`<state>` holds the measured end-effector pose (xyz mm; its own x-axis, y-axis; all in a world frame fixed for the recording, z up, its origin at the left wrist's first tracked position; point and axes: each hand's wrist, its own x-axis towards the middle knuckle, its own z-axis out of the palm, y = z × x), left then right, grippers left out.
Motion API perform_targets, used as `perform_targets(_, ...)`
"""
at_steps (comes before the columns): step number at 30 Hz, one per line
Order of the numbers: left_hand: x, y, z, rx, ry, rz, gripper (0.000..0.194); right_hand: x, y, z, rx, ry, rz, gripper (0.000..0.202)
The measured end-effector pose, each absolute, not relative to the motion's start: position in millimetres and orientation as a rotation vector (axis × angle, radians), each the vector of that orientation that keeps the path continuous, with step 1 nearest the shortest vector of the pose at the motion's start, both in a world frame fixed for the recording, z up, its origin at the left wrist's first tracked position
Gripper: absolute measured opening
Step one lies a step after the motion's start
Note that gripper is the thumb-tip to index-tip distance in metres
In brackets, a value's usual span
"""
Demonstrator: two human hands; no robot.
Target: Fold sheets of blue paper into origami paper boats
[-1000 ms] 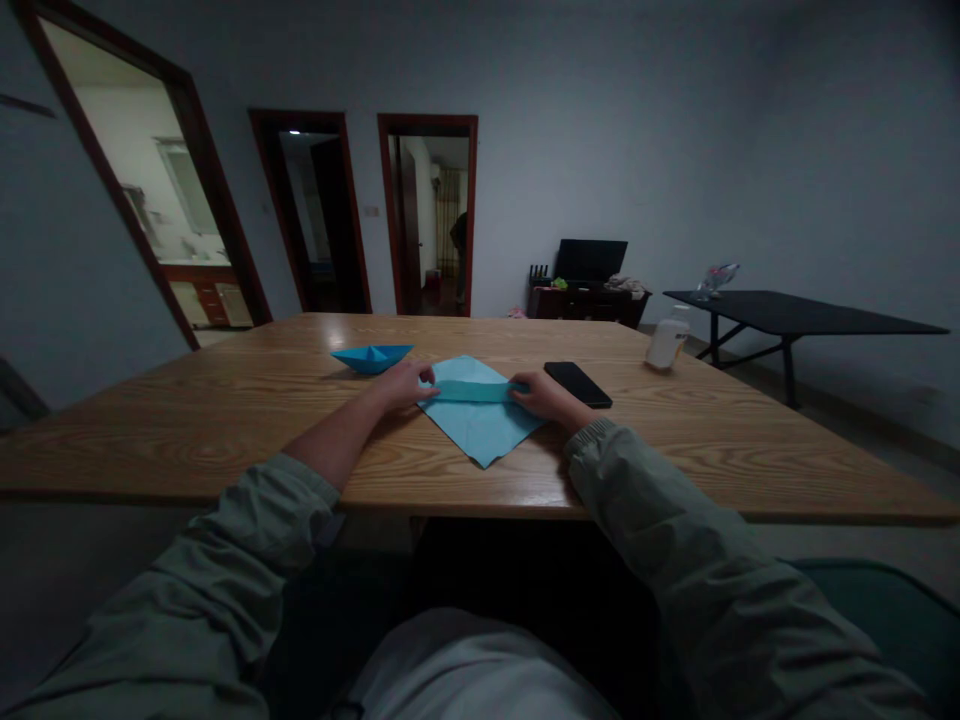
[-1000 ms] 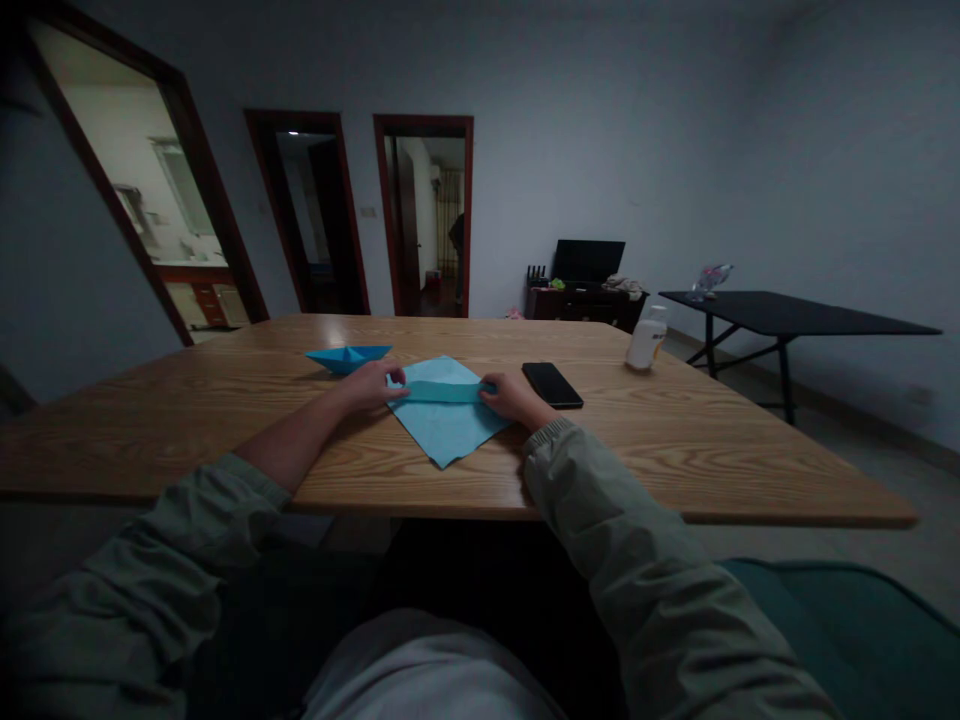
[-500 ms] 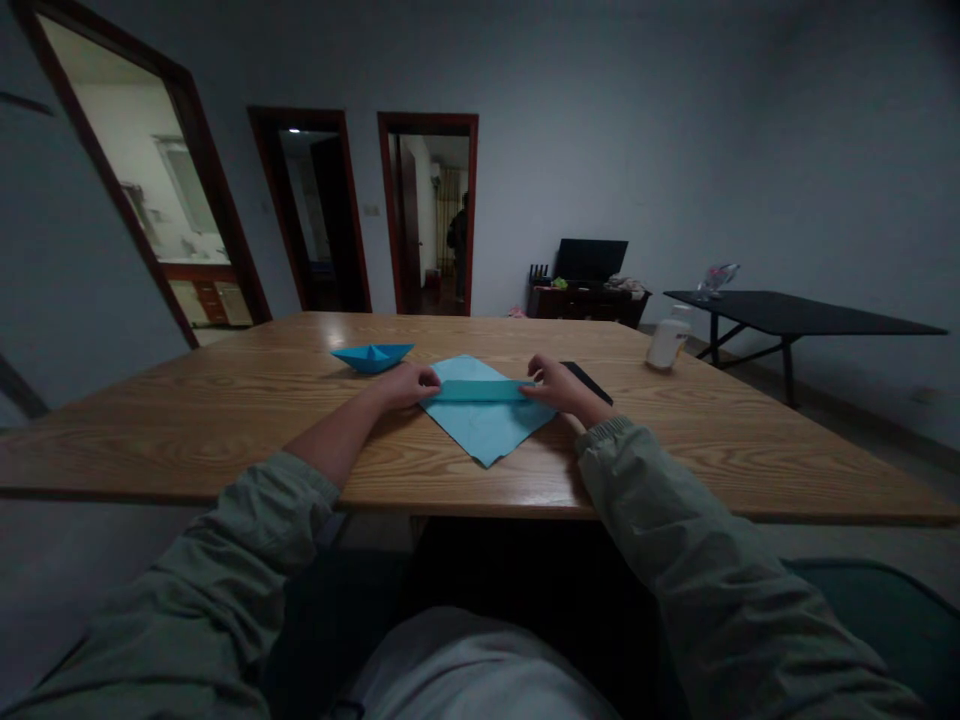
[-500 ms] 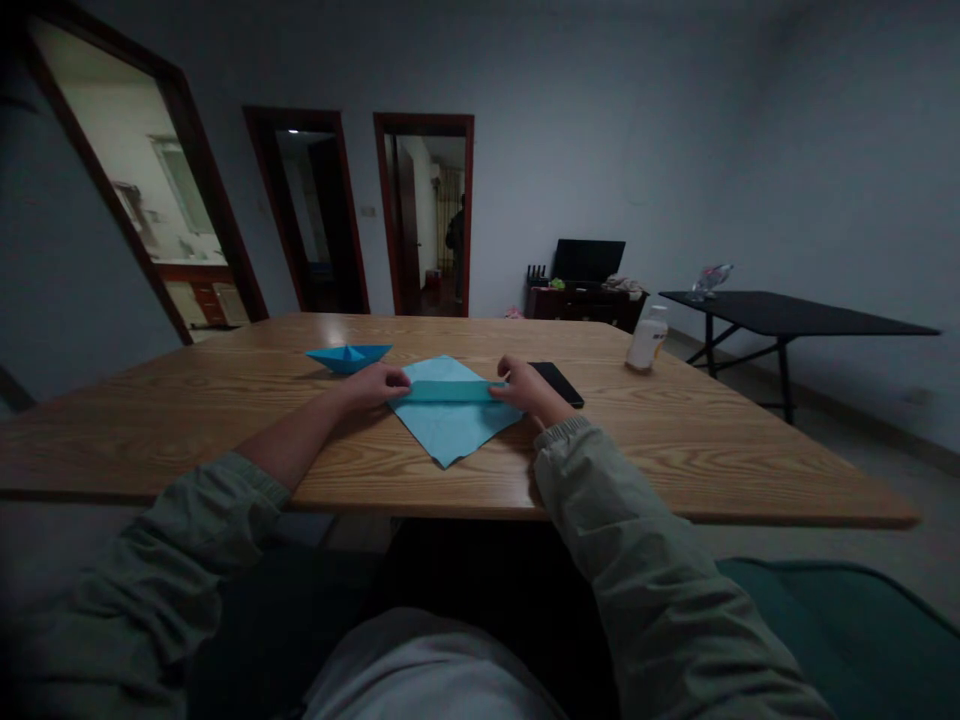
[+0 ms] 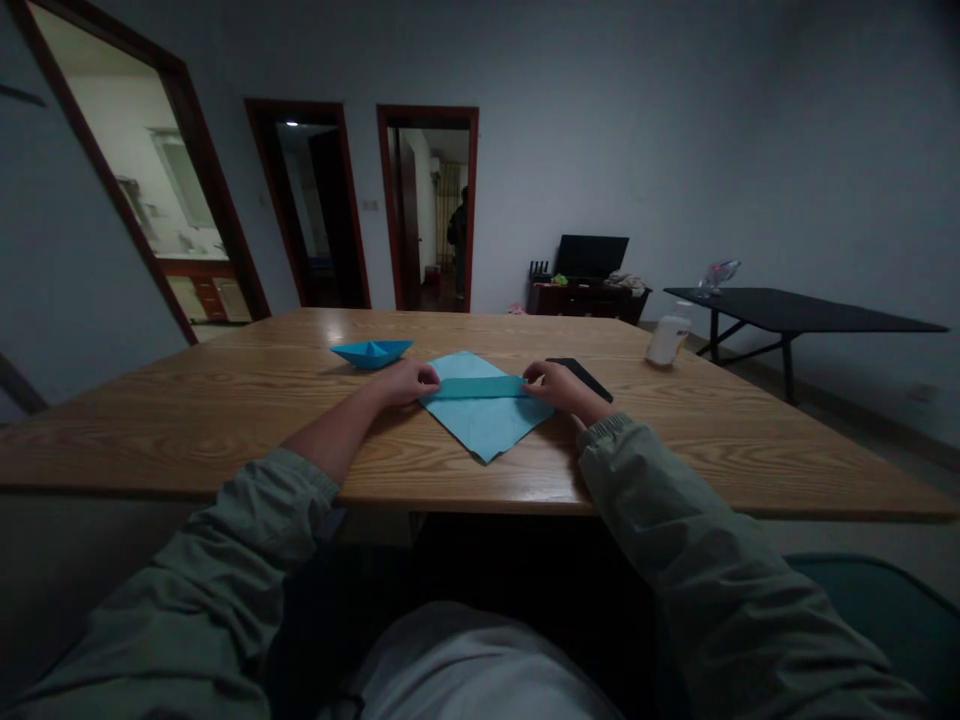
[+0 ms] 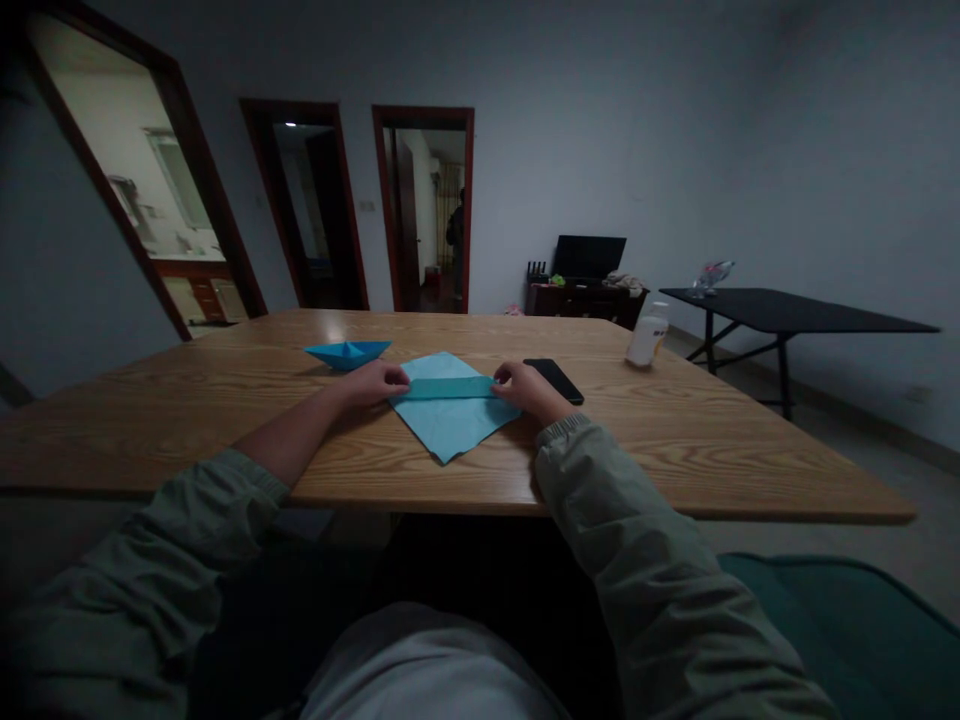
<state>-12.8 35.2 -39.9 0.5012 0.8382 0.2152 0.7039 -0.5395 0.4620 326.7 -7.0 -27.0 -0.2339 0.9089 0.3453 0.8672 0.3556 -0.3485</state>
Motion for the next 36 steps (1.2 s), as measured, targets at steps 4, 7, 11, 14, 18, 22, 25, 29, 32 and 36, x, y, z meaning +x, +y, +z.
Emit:
perform_targets(4, -13, 34, -39, 2.439, 1.288, 0.602, 0.034, 325, -7, -28, -1.524, -2.130, 0.165, 0.013)
perform_targets(7, -13, 32, -38, 2.451, 1.285, 0.597, 0.034, 326, -5, -29, -1.496, -2.134, 0.253, 0.014)
perform_targets(11, -12, 31, -37, 2.431, 1.313, 0.621, 0.035, 328, -1, -32, -1.475, -2.114, 0.340, 0.016)
perform_targets(14, -9, 31, -37, 2.426, 1.374, 0.624, 0.037, 328, 2, -37, -1.498, -2.122, 0.364, 0.017)
perform_targets(18, -3, 29, -37, 2.544, 1.465, 0.538, 0.027, 325, 4, -40, -1.557, -2.221, 0.232, 0.017)
perform_targets(22, -1, 25, -34, 2.598, 1.483, 0.427, 0.027, 316, -3, -37, -1.525, -2.351, 0.009, 0.025)
perform_targets(25, -1, 24, -32, 2.561, 1.431, 0.349, 0.039, 307, -11, -33, -1.408, -2.462, -0.140, 0.029)
perform_targets(29, -3, 26, -32, 2.570, 1.436, 0.355, 0.049, 295, -19, -30, -1.411, -2.486, -0.176, 0.026)
perform_targets(32, -2, 28, -33, 2.561, 1.474, 0.393, 0.044, 289, -21, -27, -1.442, -2.481, -0.185, 0.029)
perform_targets(36, 2, 28, -34, 2.617, 1.488, 0.442, 0.034, 281, -24, -23, -1.457, -2.504, -0.248, 0.034)
